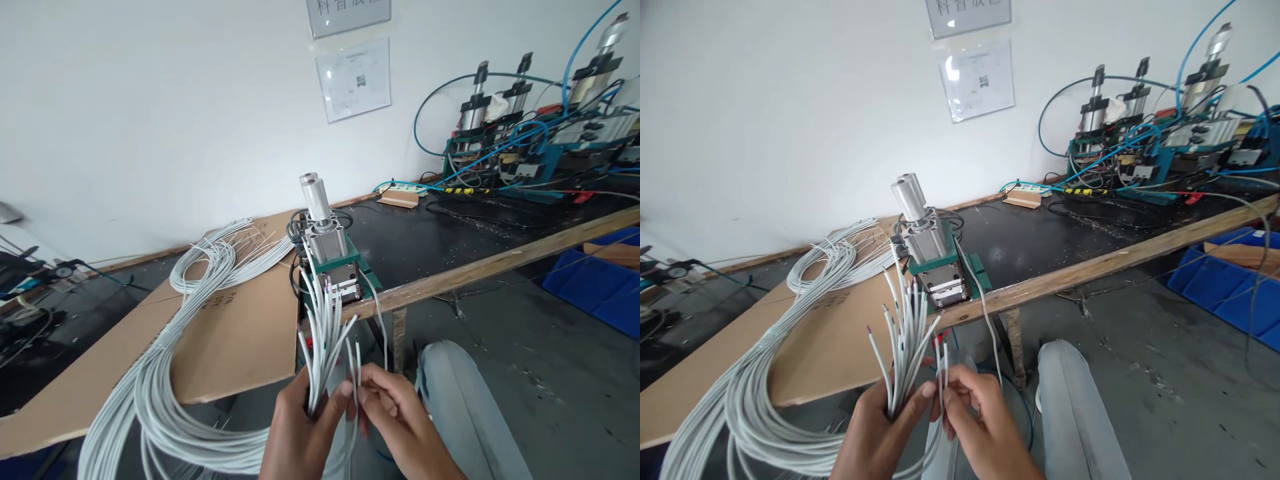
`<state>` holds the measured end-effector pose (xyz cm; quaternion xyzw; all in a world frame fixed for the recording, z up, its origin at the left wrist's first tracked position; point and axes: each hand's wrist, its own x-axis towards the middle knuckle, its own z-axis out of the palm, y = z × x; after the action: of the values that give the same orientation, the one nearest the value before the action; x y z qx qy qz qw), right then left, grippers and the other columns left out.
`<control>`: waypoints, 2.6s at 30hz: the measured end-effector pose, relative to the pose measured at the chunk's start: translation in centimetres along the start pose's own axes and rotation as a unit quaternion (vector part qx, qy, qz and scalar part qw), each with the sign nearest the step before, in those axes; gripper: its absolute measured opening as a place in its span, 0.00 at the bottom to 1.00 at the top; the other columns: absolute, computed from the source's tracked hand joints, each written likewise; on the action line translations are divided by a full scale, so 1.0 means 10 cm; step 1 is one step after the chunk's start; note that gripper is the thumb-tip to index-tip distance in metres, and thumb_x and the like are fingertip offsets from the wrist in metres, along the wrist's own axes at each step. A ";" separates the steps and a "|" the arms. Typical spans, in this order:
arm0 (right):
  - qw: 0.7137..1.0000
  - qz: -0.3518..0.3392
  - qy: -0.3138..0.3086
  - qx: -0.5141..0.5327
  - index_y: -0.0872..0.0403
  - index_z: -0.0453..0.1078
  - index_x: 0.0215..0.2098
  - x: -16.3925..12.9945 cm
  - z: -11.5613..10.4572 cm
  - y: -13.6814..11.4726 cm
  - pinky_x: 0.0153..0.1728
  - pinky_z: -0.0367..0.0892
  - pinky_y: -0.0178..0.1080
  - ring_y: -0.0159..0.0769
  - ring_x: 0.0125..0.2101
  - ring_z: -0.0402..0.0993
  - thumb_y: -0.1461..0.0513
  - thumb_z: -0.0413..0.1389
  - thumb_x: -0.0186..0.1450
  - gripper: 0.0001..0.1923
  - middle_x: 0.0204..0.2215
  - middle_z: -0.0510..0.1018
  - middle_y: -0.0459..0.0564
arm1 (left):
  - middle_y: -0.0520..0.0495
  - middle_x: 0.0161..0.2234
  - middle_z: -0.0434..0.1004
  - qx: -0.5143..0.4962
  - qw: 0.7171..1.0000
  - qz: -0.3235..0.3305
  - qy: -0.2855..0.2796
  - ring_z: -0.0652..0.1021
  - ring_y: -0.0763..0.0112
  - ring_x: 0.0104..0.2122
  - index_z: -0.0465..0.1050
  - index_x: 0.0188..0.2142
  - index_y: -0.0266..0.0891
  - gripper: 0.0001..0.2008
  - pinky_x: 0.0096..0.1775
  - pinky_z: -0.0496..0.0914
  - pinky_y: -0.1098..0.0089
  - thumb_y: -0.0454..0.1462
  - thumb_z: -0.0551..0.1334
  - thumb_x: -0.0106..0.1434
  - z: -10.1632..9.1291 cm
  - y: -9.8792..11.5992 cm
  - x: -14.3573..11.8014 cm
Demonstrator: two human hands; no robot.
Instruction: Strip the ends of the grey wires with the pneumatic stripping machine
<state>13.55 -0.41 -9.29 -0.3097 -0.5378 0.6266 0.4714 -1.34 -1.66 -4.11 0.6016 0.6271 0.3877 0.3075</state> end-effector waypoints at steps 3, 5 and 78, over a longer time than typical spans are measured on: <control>0.997 0.012 -0.010 -0.069 0.51 0.72 0.34 -0.06 0.02 0.06 0.30 0.65 0.36 0.35 0.28 0.69 0.42 0.50 0.70 0.24 0.28 0.73 0.47 | 0.54 0.17 0.71 -0.026 0.999 -0.003 -0.033 0.72 0.68 0.20 0.70 0.25 0.40 0.18 0.25 0.67 0.73 0.49 0.63 0.64 0.00 0.08 0.05; 0.992 -0.005 -0.029 -0.122 0.51 0.72 0.34 -0.06 0.02 0.07 0.31 0.64 0.35 0.36 0.30 0.70 0.45 0.48 0.72 0.22 0.28 0.75 0.48 | 0.55 0.17 0.70 -0.036 0.999 0.009 -0.029 0.72 0.69 0.20 0.69 0.24 0.40 0.17 0.25 0.67 0.73 0.48 0.63 0.65 0.01 0.09 0.07; 0.997 -0.007 0.004 0.076 0.54 0.68 0.32 0.04 0.30 0.25 0.19 0.69 0.30 0.27 0.16 0.68 0.46 0.53 0.71 0.21 0.20 0.70 0.42 | 0.56 0.17 0.64 -0.127 0.991 -0.050 -0.013 0.64 0.75 0.18 0.67 0.23 0.39 0.17 0.21 0.59 0.75 0.45 0.63 0.64 -0.05 0.03 0.01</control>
<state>10.11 -1.13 -10.94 -0.2716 -0.4890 0.6614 0.4996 -1.62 -1.61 -3.62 0.5308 0.5975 0.4405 0.4089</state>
